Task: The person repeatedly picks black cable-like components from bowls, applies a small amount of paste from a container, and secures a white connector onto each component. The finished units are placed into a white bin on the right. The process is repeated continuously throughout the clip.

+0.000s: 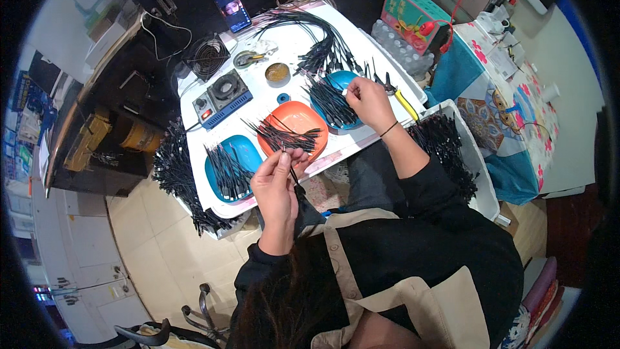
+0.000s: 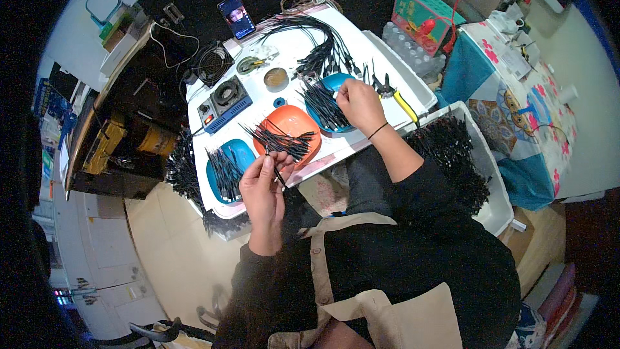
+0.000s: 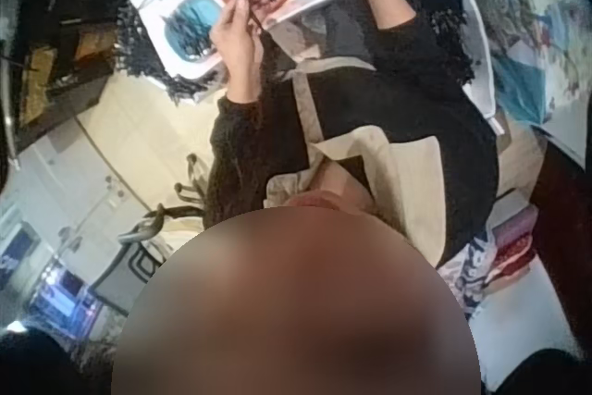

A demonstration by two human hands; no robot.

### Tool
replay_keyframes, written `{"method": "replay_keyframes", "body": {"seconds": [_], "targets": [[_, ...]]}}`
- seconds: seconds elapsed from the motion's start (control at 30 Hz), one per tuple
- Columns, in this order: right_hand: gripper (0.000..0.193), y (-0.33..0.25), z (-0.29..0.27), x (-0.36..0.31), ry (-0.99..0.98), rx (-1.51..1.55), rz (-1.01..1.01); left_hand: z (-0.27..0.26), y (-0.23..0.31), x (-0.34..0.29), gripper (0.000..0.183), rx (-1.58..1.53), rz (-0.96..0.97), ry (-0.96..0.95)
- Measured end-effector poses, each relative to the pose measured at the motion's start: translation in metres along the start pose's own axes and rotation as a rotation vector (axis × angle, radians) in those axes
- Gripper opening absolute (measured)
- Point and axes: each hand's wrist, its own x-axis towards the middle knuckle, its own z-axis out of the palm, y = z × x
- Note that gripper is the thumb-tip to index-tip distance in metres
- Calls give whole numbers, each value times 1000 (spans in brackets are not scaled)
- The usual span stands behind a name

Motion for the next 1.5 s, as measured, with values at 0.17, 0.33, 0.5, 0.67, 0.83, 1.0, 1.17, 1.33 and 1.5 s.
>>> {"method": "replay_keyframes", "body": {"seconds": [0.17, 0.33, 0.5, 0.67, 0.83, 1.0, 1.17, 1.33, 1.5], "targets": [[8, 4, 2, -3, 26, -194, -38, 5, 1, -4, 17, -21, 11, -22], [9, 6, -2, -4, -85, 38, -52, 6, 2, -4, 17, -58, 29, -39], [14, 11, -12, 8, -527, 750, 439, 5, -1, -2, 18, -15, 17, -36], [14, 0, -22, 2, -512, 1084, 594, 7, -1, 1, 19, -8, 2, -33], [16, -50, -23, -45, -477, 1215, 328, 23, -1, 14, 21, -87, 7, 7], [20, -85, -26, -80, -623, 1430, 380, 39, 4, 15, 20, -187, 60, -97], [21, -96, -26, -88, -724, 1357, 299, 42, 10, 2, 19, -112, 131, -68], [19, -106, -42, -75, -461, 1004, 126, 37, 11, -8, 18, 14, 330, -44], [21, -126, -53, -61, -407, 1071, -6, 40, 11, -19, 20, 33, 410, -59]]}}
